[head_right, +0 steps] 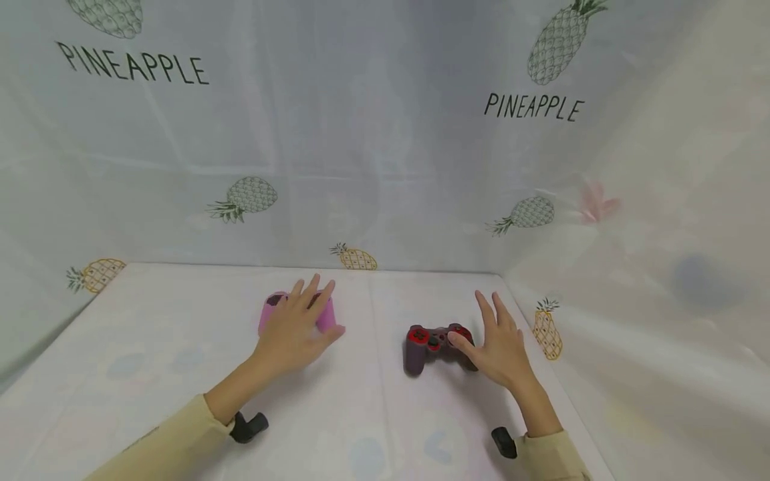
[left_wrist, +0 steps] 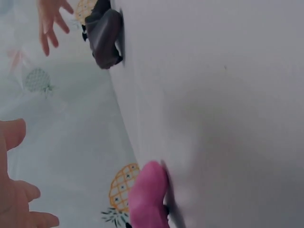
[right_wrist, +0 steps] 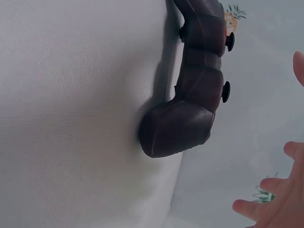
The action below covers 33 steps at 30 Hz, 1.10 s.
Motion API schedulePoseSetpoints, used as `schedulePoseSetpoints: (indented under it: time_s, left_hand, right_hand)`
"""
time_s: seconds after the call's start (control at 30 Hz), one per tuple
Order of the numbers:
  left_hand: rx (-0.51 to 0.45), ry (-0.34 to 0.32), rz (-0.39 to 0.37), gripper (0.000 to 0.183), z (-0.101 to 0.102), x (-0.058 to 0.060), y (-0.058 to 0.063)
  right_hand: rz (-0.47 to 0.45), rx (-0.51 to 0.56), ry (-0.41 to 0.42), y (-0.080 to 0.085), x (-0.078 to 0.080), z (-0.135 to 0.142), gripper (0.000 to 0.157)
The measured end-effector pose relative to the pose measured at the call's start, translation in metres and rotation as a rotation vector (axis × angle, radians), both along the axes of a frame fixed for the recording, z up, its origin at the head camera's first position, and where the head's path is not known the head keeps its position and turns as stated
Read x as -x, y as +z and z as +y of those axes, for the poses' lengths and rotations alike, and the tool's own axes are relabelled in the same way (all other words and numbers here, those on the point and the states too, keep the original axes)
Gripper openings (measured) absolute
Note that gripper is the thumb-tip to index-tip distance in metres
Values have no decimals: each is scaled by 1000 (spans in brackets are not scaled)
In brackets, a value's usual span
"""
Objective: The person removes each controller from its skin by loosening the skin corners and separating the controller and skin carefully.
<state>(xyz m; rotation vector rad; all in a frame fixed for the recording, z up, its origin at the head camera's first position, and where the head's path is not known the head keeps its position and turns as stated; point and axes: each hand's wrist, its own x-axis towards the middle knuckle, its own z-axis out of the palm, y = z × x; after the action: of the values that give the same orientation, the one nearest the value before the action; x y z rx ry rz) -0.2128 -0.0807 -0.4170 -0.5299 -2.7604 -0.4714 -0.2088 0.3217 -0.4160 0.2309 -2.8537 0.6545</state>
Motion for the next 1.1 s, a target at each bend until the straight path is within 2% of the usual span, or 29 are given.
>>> schedulePoseSetpoints:
  time_s: [0.33, 0.73, 1.1]
  left_hand:
    - [-353, -31, -329, 81, 38, 5, -11]
    - [-564, -168, -530, 77, 79, 4, -20]
    - [-658, -137, -672, 74, 108, 3, -33]
  right_hand:
    - [-86, 93, 41, -8, 11, 6, 80]
    - [-192, 142, 15, -18, 15, 16, 72]
    - [-317, 177, -6, -27, 17, 19, 70]
